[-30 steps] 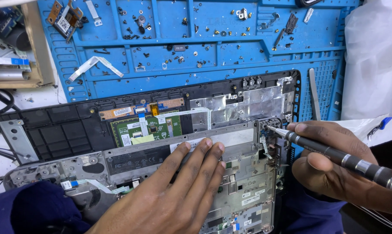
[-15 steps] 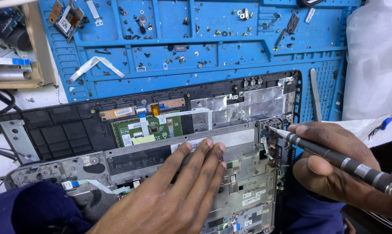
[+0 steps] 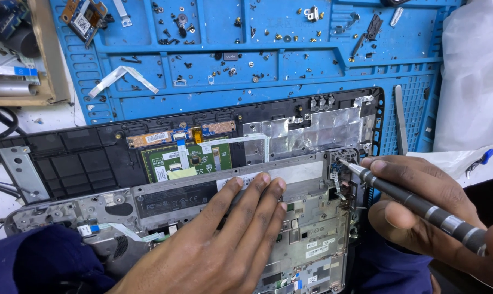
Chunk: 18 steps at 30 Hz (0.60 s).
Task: Removing screws from a laptop motherboard and chassis using a precision screwdriver for disassembly.
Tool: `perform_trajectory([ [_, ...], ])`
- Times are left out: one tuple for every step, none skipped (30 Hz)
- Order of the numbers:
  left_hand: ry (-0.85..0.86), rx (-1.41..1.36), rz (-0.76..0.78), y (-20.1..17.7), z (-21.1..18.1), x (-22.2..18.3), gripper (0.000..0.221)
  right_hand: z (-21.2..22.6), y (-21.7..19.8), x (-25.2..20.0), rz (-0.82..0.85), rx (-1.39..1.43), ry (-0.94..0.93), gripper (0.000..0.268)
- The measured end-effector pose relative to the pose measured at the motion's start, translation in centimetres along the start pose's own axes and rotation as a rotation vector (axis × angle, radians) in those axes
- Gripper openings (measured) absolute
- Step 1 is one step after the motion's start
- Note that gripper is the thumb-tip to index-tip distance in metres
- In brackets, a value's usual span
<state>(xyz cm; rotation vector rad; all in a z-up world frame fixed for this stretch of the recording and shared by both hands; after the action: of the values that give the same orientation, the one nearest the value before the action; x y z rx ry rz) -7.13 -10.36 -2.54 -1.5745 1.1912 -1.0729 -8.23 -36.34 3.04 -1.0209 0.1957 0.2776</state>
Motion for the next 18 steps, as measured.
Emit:
perform_trajectory([
  [-0.002, 0.002, -0.001, 0.0, 0.0, 0.0, 0.066, -0.4, 0.0, 0.0, 0.000, -0.001, -0.002, 0.053],
  [-0.003, -0.009, 0.002, 0.0, 0.0, 0.0, 0.067, -0.7, 0.1, 0.0, -0.002, -0.022, -0.051, 0.054],
  [-0.004, -0.019, 0.005, 0.0, -0.1, 0.0, 0.068, -0.9, 0.1, -0.1, -0.003, -0.043, -0.099, 0.057],
  [-0.003, -0.022, 0.006, 0.0, -0.1, 0.0, 0.068, -0.8, 0.0, -0.1, -0.001, -0.041, -0.096, 0.057],
  [-0.005, -0.026, 0.006, 0.0, -0.1, 0.0, 0.068, -0.7, 0.0, -0.1, 0.017, -0.026, -0.068, 0.056],
  [-0.005, -0.029, 0.005, 0.0, 0.0, 0.0, 0.068, -0.7, -0.1, -0.1, 0.033, -0.013, -0.039, 0.055],
  [-0.003, -0.030, 0.005, -0.1, 0.0, 0.0, 0.068, -0.4, -0.3, 0.1, 0.033, -0.013, -0.036, 0.055],
  [-0.001, -0.024, 0.005, -0.1, 0.0, 0.0, 0.068, 0.0, -0.4, 0.3, 0.049, -0.059, -0.055, 0.056],
  [0.001, -0.018, 0.005, -0.1, 0.1, 0.0, 0.067, 0.4, -0.4, 0.5, 0.064, -0.105, -0.074, 0.057],
  [-0.001, -0.018, 0.005, -0.1, 0.0, 0.0, 0.067, -0.9, 0.0, 0.7, 0.065, -0.105, -0.075, 0.057],
  [0.002, -0.016, 0.002, 0.0, 0.0, -0.1, 0.067, -2.2, 0.3, 0.9, 0.036, -0.080, -0.044, 0.057],
  [0.006, -0.011, 0.000, 0.1, 0.0, -0.1, 0.067, -3.5, 0.6, 1.1, 0.006, -0.055, -0.013, 0.073],
  [0.006, -0.010, -0.001, 0.0, 0.1, 0.0, 0.067, -4.1, 2.5, 1.9, 0.004, -0.056, -0.014, 0.073],
  [-0.003, 0.023, -0.013, -0.2, 0.1, 0.1, 0.063, -3.8, 2.9, 2.2, -0.361, 0.084, -0.278, 0.055],
  [-0.012, 0.056, -0.026, -0.3, 0.1, 0.2, 0.059, -3.9, 3.5, 1.6, -0.735, 0.231, -0.526, 0.043],
  [-0.008, 0.052, -0.024, -0.3, 0.1, 0.4, 0.059, -3.6, 3.5, 2.0, -0.736, 0.230, -0.520, 0.043],
  [-0.015, 0.082, -0.020, -0.5, 0.1, 0.5, 0.058, -3.2, 3.2, 2.1, -0.795, 0.229, -0.568, 0.036],
  [-0.020, 0.125, -0.019, -0.7, 0.3, 0.5, 0.056, -2.6, 2.9, 2.4, -0.863, 0.225, -0.624, 0.032],
])
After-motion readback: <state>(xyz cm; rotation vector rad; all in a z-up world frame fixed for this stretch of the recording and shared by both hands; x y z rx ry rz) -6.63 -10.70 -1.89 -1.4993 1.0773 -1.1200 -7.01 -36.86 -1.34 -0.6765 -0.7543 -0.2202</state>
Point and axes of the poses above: each hand's wrist, its own x-axis towards the middle knuckle, its own y-axis out of the palm, z = x × y, the point moved 4 cm from there along x, towards the middle knuckle, and after that the axes turned 7 degrees about y, right-handed, at the moved point
